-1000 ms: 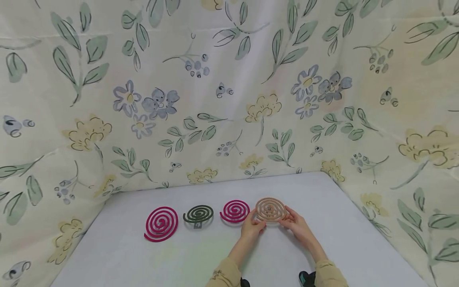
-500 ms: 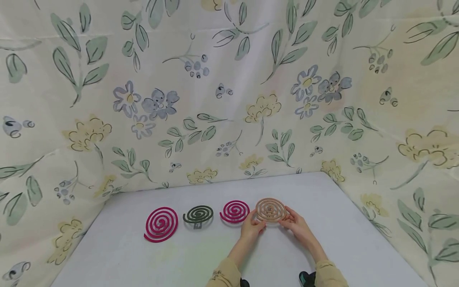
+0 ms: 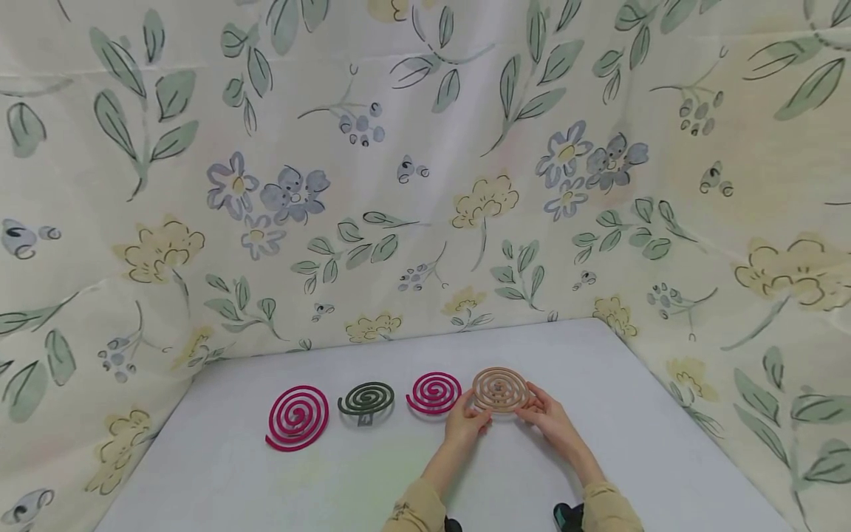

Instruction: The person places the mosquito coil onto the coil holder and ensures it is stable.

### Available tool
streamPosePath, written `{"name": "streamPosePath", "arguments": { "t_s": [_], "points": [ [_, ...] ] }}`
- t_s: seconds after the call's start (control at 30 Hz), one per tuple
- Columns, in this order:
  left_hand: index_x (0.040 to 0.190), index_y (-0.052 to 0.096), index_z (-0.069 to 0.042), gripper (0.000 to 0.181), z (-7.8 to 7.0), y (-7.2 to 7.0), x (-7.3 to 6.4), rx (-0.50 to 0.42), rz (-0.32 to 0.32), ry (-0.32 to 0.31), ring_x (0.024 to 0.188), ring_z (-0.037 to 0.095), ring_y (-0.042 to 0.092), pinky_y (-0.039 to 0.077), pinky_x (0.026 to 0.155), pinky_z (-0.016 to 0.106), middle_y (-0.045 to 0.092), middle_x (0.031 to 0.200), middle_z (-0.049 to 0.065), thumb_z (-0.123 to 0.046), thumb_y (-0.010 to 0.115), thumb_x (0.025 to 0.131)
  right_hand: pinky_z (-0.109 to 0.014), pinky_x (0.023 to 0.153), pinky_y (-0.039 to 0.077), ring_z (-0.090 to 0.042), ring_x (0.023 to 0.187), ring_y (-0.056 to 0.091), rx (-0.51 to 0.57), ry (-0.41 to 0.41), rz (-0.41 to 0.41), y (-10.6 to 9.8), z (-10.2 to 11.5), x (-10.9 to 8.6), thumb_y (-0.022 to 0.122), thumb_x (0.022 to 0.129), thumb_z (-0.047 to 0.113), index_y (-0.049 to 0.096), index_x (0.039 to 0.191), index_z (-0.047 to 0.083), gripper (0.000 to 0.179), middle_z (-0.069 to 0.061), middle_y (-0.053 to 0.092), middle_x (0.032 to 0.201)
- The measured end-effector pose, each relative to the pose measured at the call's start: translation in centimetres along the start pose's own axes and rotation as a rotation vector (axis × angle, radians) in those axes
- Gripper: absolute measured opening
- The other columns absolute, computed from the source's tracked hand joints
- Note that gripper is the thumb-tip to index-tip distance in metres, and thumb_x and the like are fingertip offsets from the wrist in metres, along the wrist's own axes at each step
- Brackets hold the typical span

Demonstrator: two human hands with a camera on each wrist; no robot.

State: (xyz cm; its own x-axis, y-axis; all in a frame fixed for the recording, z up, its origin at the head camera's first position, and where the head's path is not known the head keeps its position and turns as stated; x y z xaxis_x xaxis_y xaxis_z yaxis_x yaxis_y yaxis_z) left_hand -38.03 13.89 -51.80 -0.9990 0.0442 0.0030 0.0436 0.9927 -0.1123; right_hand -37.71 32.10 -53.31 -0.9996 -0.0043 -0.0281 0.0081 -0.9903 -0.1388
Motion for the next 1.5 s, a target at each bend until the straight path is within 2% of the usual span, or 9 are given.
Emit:
{"name": "streamPosePath", "arguments": {
  "t_s": [0.23,0.47,0.67,0.9,1.5],
  "points": [
    [0.132,0.049,0.003,0.054,-0.22,-0.04,-0.05,-0.008,-0.005,0.007,0.05,0.003,0.05,0.045,0.05,0.016,0.063,0.062,0.005,-0.004,0.069,0.083,-0.018,0.07,0.044,-0.001,0.079,0.05,-0.007,0.002,0.012,0.08,0.0,0.01,0.059,0.089,0.004,0.015,0.146,-0.009,0.074,0.0,0.05,0.096],
    [0.132,0.05,0.001,0.054,-0.04,-0.21,-0.14,0.0,-0.018,-0.018,0.049,0.003,0.05,0.044,0.05,0.016,0.061,0.061,0.002,-0.004,0.069,0.082,-0.018,0.07,0.045,-0.001,0.08,0.051,-0.02,0.015,0.01,0.13,-0.05,-0.05,0.06,0.089,0.005,0.014,0.147,-0.008,0.075,-0.002,0.051,0.098],
    [0.131,0.05,0.003,0.054,-0.26,-0.2,-0.19,-0.016,-0.019,-0.004,0.05,0.003,0.052,0.048,0.051,0.017,0.061,0.062,0.005,-0.001,0.069,0.081,-0.018,0.07,0.045,-0.001,0.08,0.051,-0.034,0.022,0.0,0.08,-0.1,-0.08,0.061,0.089,0.006,0.015,0.147,-0.008,0.075,-0.002,0.051,0.098],
    [0.13,0.051,0.004,0.053,-0.37,-0.21,-0.21,0.004,-0.019,0.019,0.049,0.003,0.05,0.045,0.05,0.017,0.063,0.062,0.006,-0.002,0.069,0.081,-0.018,0.07,0.045,-0.001,0.08,0.051,-0.036,0.025,-0.003,0.04,-0.15,-0.06,0.061,0.089,0.006,0.015,0.147,-0.008,0.075,-0.001,0.051,0.098],
    [0.131,0.05,0.004,0.055,0.12,-0.03,0.06,-0.032,-0.014,0.007,0.051,0.005,0.055,0.05,0.052,0.02,0.063,0.062,0.008,0.0,0.069,0.08,-0.018,0.068,0.044,-0.001,0.079,0.051,-0.016,0.013,-0.008,-0.01,-0.06,-0.01,0.06,0.088,0.003,0.017,0.146,-0.009,0.073,0.0,0.051,0.096]
  ]
}}
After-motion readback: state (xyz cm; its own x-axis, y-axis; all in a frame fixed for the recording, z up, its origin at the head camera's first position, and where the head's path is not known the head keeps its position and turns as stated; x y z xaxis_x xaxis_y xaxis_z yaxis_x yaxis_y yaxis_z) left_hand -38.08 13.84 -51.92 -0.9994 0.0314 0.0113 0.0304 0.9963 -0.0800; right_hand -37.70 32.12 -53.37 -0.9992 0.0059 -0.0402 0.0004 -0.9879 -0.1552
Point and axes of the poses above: each hand's wrist, its own x-axis towards the middle knuckle, its own y-axis out of the palm, z = x × y, the point moved 9 cm from there along x, towards the middle knuckle
